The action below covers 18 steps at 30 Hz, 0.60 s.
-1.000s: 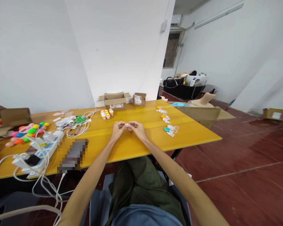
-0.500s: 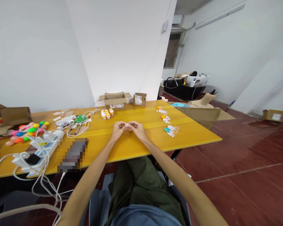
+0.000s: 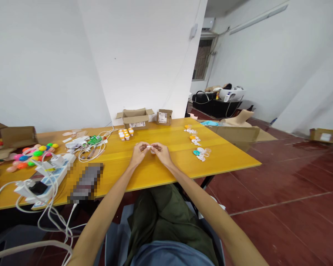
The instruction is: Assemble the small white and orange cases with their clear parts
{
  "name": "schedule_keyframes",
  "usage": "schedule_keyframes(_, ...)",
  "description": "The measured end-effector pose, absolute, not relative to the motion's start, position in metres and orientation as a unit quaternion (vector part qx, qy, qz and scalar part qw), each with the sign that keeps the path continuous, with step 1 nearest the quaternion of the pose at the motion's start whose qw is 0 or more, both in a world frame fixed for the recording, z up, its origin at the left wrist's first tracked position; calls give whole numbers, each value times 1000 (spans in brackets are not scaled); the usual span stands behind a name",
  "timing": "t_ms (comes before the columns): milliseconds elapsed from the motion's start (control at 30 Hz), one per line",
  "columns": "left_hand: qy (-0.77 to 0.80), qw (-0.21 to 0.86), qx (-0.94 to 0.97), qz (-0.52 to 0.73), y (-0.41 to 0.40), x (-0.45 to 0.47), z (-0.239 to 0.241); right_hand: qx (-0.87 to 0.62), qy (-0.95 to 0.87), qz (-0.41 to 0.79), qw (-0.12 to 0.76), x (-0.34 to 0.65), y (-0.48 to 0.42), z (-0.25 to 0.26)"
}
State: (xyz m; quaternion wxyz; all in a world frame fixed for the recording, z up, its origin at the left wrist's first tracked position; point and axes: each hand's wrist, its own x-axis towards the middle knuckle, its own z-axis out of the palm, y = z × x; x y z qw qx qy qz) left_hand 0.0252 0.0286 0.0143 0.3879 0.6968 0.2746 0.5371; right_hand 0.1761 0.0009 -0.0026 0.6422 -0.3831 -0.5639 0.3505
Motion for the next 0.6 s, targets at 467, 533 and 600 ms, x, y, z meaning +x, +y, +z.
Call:
schedule_keyframes(467,283,412,685,531,27,26,17,-395,-585,301,641,173,-6,2)
schedule_keyframes(533,286,417,682,529,26,26,18,-396,-582,303,642,173,-7,4)
schedule_keyframes(600,289,423,679,527,25,25,19,-398,-577,310,643,173,-8,4)
